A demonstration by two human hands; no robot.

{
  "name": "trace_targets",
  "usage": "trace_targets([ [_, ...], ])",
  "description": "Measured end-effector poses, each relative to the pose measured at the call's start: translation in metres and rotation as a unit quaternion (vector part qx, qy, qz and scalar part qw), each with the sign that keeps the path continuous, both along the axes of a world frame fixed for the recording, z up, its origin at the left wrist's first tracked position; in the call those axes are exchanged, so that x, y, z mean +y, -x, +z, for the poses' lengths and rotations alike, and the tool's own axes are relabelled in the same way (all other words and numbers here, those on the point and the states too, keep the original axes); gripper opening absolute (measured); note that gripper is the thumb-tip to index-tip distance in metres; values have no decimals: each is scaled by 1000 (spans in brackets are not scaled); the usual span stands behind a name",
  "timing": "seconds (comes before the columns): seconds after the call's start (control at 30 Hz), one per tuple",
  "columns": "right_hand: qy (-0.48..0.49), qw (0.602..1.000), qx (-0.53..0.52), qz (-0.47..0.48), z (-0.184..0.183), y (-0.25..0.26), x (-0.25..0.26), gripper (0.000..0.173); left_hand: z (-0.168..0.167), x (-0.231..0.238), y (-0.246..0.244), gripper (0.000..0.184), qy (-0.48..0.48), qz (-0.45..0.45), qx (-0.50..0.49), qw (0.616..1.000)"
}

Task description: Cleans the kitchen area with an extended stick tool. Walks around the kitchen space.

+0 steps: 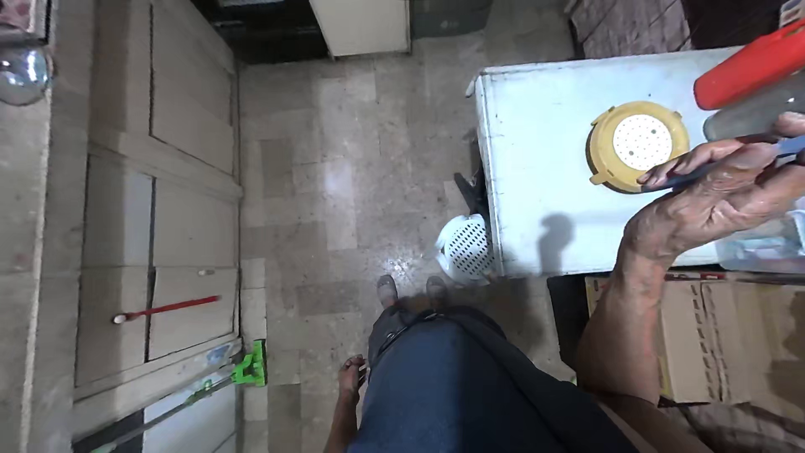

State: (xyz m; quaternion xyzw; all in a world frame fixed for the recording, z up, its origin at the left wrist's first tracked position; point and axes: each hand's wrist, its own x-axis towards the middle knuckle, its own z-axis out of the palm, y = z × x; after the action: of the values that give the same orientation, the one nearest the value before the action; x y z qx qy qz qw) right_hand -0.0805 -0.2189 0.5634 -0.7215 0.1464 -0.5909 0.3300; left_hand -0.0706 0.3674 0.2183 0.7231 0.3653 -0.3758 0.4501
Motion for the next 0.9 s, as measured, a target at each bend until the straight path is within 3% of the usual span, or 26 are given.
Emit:
trace_targets([
  [0.63,-38,999,21,22,-19,-10,-25,25,27,-31,16,29,-22,43,-2,999],
  [0.73,-103,989,102,4,-42,-10,-21,33,29,-33,19,29,-25,45,1,999],
  [0.8,-172,939,291,-64,-92,-10,-19,43,27,-36,21,29,-28,50,-1,998],
  [0.87,-231,825,509,-81,-174,-6,-27,47,29,-36,25,29,-31,41,1,999],
  [0.9,-236,795,552,-83,-211,-2,-34,46,30,-41,25,29,-29,34,1,999],
])
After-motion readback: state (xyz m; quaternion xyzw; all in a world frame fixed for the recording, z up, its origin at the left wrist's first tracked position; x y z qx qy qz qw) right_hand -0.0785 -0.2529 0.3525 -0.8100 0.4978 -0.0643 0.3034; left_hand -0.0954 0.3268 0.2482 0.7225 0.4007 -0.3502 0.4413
